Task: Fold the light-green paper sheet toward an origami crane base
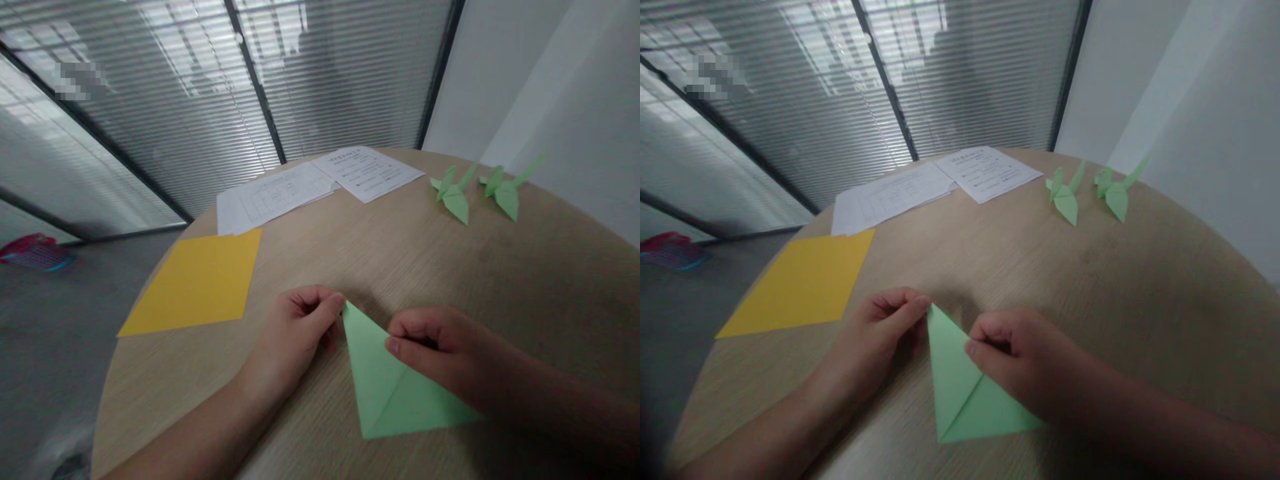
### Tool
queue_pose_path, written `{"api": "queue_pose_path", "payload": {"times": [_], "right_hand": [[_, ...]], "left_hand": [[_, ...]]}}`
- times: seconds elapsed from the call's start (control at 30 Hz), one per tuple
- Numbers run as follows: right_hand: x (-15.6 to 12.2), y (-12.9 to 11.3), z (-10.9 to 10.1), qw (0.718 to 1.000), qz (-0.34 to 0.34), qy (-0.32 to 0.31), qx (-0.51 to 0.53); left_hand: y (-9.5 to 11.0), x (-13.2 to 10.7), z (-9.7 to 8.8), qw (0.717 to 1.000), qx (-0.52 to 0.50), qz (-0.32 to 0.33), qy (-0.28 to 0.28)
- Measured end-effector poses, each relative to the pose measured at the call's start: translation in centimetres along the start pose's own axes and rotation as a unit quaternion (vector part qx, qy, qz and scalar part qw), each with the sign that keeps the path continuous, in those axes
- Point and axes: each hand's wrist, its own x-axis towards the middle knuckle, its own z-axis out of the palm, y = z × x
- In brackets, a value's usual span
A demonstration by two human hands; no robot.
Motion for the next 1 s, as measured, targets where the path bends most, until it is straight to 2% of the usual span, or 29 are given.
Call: {"api": "queue_pose_path", "payload": {"times": [0.2, 0.53, 0.77, 1.0], "right_hand": [[0.05, -0.06, -0.05, 1.0, -0.003, 0.002, -0.009], [0.18, 0.16, -0.06, 1.0, -0.023, 0.014, -0.012], [0.33, 0.46, -0.06, 0.999, -0.022, 0.022, -0.021], [0.4, 0.4, -0.05, 0.999, -0.029, 0.019, -0.018]], "left_hand": [[0.23, -0.02, -0.09, 1.0, -0.003, 0.001, 0.025], [0.01, 0.17, -0.12, 0.999, -0.012, 0.006, 0.032], [-0.04, 0.18, -0.57, 1.0, 0.001, 0.002, 0.012], [0.5, 0.05, -0.68, 0.999, 0.031, 0.037, 0.009]]}}
